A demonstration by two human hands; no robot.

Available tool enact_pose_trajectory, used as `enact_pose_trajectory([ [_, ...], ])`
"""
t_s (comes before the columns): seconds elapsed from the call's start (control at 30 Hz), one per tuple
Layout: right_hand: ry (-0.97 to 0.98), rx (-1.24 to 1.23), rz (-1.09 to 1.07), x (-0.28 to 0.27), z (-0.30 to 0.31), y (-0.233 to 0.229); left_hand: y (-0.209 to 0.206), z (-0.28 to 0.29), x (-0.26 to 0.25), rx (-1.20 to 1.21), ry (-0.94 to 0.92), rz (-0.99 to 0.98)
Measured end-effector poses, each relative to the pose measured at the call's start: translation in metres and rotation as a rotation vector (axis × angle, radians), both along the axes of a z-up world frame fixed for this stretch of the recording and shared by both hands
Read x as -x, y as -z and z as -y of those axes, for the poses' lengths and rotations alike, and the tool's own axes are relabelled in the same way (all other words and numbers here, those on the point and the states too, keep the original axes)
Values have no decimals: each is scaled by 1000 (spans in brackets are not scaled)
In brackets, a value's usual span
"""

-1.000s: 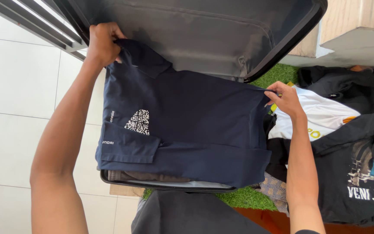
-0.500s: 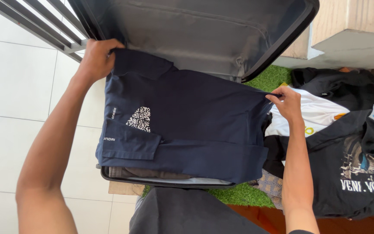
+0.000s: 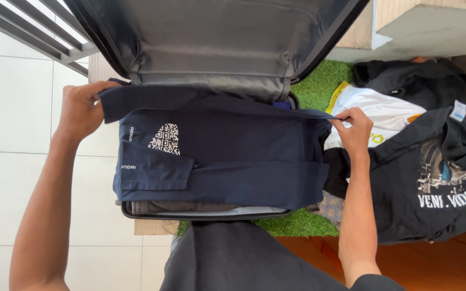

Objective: The person folds a blue shirt and places it into an open suitcase already containing other folded garments.

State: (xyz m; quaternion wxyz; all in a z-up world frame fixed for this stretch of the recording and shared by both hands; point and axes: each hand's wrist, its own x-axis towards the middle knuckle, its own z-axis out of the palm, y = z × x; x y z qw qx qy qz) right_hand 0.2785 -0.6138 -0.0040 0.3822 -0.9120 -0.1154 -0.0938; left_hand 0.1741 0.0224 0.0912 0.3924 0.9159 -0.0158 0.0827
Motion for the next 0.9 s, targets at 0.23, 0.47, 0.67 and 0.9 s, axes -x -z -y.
enact_pose_trajectory([
  [0.23, 65, 5, 72, 39, -5, -9, -8, 7, 37, -35, -74, -83],
  [0.47, 171, 15, 264, 92, -16, -7, -2, 13, 87, 82, -157, -124],
  [0.67, 261, -42, 274, 148, -26, 24, 27, 23, 136, 334, -182, -196],
  [0.9, 300, -9, 123, 166, -32, 48, 64, 40, 154, 336, -279, -293],
])
